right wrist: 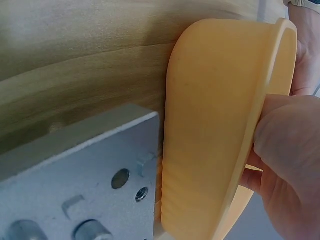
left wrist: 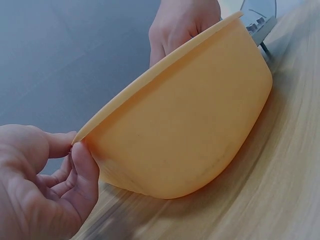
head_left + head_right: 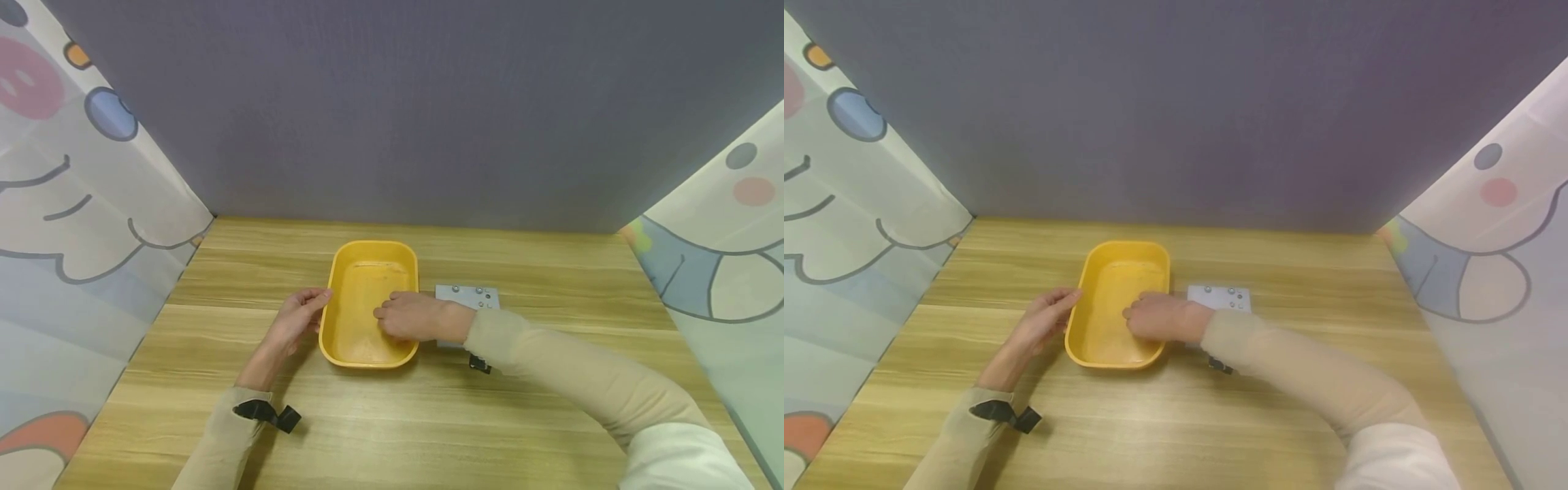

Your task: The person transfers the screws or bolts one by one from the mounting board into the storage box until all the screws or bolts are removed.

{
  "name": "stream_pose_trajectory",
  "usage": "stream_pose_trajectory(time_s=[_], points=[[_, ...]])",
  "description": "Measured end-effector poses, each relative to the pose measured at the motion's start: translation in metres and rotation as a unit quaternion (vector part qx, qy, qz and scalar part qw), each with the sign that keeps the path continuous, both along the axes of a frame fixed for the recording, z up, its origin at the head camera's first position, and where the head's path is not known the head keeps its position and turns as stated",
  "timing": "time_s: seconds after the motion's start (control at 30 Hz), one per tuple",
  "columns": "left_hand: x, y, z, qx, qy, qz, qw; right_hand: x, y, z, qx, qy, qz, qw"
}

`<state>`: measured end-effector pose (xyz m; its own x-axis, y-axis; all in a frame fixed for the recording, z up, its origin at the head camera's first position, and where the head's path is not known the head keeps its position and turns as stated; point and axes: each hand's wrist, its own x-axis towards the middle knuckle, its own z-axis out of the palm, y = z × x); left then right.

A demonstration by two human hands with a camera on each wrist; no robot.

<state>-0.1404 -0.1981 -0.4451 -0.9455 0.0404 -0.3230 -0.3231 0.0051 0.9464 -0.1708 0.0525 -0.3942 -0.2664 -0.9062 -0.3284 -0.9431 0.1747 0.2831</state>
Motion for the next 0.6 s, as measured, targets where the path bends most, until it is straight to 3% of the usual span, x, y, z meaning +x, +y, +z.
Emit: stream_pose_trajectory(time_s=[0.47,0.6], points=[[0.001,0.000,-0.001,-0.003,0.001,-0.001,1.0000,-0.002,0.001,0.012,-0.035,-0.031,-0.015,0.9988],[0.001,0.000,-0.001,-0.001,0.002,-0.001,1.0000,-0.007,0.011,0.020,-0.084,-0.062,-0.040,0.9937]])
